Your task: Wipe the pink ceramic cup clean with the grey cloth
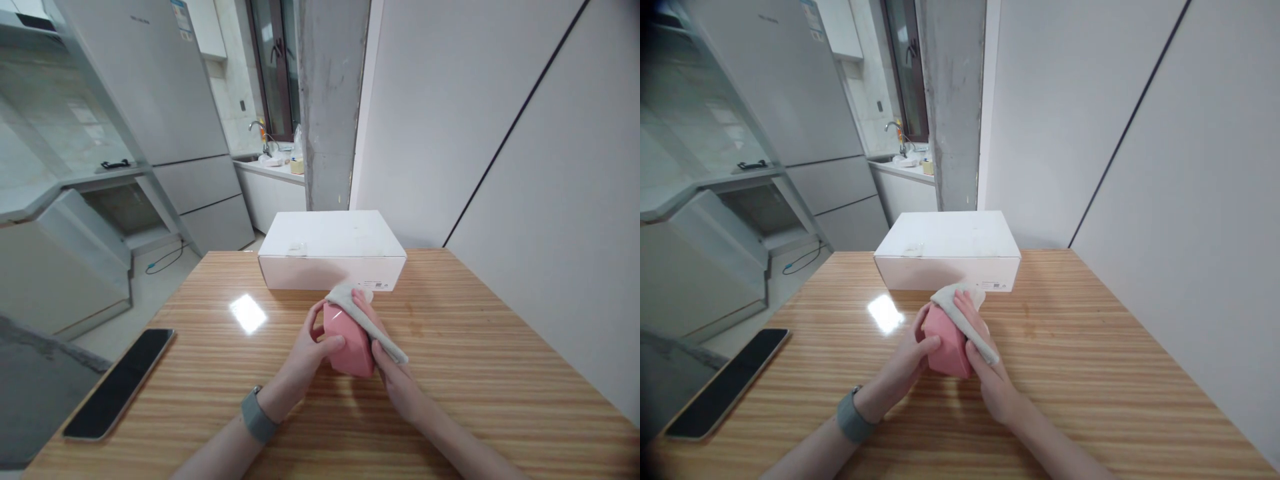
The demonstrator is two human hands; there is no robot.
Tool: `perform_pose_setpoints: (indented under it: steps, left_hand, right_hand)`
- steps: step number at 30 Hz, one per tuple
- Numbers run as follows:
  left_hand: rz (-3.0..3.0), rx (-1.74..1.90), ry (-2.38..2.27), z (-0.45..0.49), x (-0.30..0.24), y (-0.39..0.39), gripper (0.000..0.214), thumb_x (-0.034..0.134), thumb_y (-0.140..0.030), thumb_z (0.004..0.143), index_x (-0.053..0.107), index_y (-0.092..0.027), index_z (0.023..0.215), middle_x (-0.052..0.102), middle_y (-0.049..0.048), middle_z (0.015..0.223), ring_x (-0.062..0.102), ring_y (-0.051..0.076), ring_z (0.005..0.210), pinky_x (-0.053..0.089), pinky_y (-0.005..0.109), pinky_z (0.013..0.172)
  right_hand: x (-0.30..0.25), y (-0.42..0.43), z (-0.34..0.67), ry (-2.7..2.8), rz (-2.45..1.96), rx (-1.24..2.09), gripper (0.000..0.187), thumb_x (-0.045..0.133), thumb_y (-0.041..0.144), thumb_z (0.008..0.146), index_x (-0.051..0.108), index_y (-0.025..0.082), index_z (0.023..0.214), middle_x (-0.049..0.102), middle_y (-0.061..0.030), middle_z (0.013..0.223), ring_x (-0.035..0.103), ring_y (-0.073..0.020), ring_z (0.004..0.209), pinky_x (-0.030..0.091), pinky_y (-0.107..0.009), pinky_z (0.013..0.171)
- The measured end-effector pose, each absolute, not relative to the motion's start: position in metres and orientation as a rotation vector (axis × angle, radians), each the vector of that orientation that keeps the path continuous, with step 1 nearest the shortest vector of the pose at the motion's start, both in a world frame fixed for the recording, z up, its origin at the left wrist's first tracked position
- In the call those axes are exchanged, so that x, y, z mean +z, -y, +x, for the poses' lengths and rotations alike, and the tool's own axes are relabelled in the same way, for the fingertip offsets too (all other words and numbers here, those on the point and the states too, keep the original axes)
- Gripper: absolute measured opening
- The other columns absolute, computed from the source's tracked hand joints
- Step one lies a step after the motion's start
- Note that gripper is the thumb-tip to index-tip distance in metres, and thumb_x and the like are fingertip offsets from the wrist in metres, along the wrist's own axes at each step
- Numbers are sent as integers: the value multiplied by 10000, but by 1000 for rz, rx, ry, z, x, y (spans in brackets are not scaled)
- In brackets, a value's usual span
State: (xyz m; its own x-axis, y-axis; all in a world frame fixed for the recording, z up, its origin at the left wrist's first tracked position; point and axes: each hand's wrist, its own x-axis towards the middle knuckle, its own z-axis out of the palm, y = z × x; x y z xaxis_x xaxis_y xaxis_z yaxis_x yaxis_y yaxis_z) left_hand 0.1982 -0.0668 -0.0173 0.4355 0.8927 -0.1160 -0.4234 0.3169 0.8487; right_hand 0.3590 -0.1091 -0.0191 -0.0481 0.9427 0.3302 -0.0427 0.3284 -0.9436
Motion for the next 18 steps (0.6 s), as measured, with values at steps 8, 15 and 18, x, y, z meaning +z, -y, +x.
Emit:
perform_pose_setpoints:
  steps: [8,15,18]
  left_hand:
    - [846,885,-645,199,-8,69,767,855,-320,642,519,-242,1327,532,127,1384,556,296,1183,512,357,882]
    - [960,890,-688,196,-6,67,1025,897,-239,550,386,-290,1438,544,122,1331,576,278,1131,517,353,880]
    - [917,882,-739,198,-8,69,1037,873,-331,593,309,-339,1463,524,123,1337,585,283,1104,554,353,788]
  right_hand:
    - [-20,99,357,1268,-896,1109,483,451,467,977,425,358,1448,311,69,1593,151,-211,1508,43,-443,1252]
    - [-25,95,358,1109,-853,1199,475,460,471,972,446,357,1433,310,83,1591,180,-201,1502,77,-434,1251]
    - [-28,97,362,1159,-860,1194,490,468,491,961,448,359,1433,333,79,1581,130,-203,1511,74,-446,1250]
